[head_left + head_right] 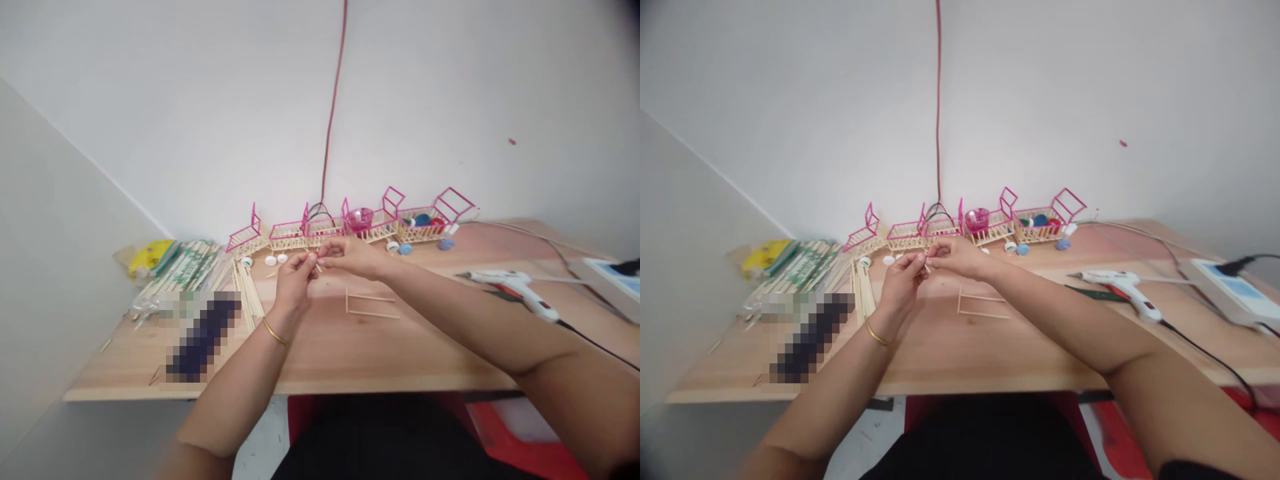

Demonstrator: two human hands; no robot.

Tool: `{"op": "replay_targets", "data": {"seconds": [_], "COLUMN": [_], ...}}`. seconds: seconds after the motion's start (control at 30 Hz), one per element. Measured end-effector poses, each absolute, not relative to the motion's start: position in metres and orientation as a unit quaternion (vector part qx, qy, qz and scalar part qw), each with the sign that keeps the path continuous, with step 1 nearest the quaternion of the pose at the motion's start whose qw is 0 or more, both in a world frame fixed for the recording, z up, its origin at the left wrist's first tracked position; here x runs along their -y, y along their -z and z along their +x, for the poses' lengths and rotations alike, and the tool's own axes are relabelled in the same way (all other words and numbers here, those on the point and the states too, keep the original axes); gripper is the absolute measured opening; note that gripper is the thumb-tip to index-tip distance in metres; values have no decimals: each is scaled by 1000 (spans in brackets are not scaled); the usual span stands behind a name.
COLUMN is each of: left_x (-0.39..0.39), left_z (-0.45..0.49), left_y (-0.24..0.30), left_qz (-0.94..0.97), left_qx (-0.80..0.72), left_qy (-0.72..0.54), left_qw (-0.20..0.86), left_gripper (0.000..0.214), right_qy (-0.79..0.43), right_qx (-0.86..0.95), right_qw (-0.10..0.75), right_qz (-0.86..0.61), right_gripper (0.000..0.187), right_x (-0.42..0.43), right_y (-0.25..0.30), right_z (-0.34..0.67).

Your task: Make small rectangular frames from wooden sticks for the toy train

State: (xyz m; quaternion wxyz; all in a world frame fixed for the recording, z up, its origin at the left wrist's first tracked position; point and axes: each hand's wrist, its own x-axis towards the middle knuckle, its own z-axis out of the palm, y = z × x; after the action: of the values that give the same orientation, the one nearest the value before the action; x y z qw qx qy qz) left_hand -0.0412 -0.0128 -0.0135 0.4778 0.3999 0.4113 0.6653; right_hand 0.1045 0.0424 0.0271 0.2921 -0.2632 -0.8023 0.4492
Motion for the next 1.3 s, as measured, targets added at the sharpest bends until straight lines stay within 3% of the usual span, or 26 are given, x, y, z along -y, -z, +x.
{"op": "replay_targets", "data": {"seconds": [0.17,0.23,0.4,0.63,0.77,0.9,1.07,1.3], "left_x": [18,19,17,22,23,23,32,36], "left_z": [-27,-26,-31,-27,-28,-23,-6,-2], "left_y": [19,19,25,25,24,26,29,31], "left_qz": [498,552,689,738,750,810,869,878], "left_qx": [-458,-498,-596,-649,-637,-528,-397,-379], "left_qy": [-583,-540,-338,-147,-167,-256,-291,-281], "left_qw": [449,395,236,115,68,25,55,76], "left_gripper": [26,30,16,18,21,15,15,11], "right_qy": [-479,-472,-453,-465,-444,-404,-357,-365], "right_qx": [789,778,729,697,702,713,730,724], "right_qw": [249,227,187,177,187,189,165,154], "right_qz": [-292,-348,-477,-516,-524,-541,-560,-565], "right_gripper": [20,16,14,17,15,14,14,16], "right_x": [-28,-21,2,18,16,16,17,17], "right_y": [-26,-21,7,24,28,33,31,26], "right_z": [142,168,229,239,234,232,228,227]}}
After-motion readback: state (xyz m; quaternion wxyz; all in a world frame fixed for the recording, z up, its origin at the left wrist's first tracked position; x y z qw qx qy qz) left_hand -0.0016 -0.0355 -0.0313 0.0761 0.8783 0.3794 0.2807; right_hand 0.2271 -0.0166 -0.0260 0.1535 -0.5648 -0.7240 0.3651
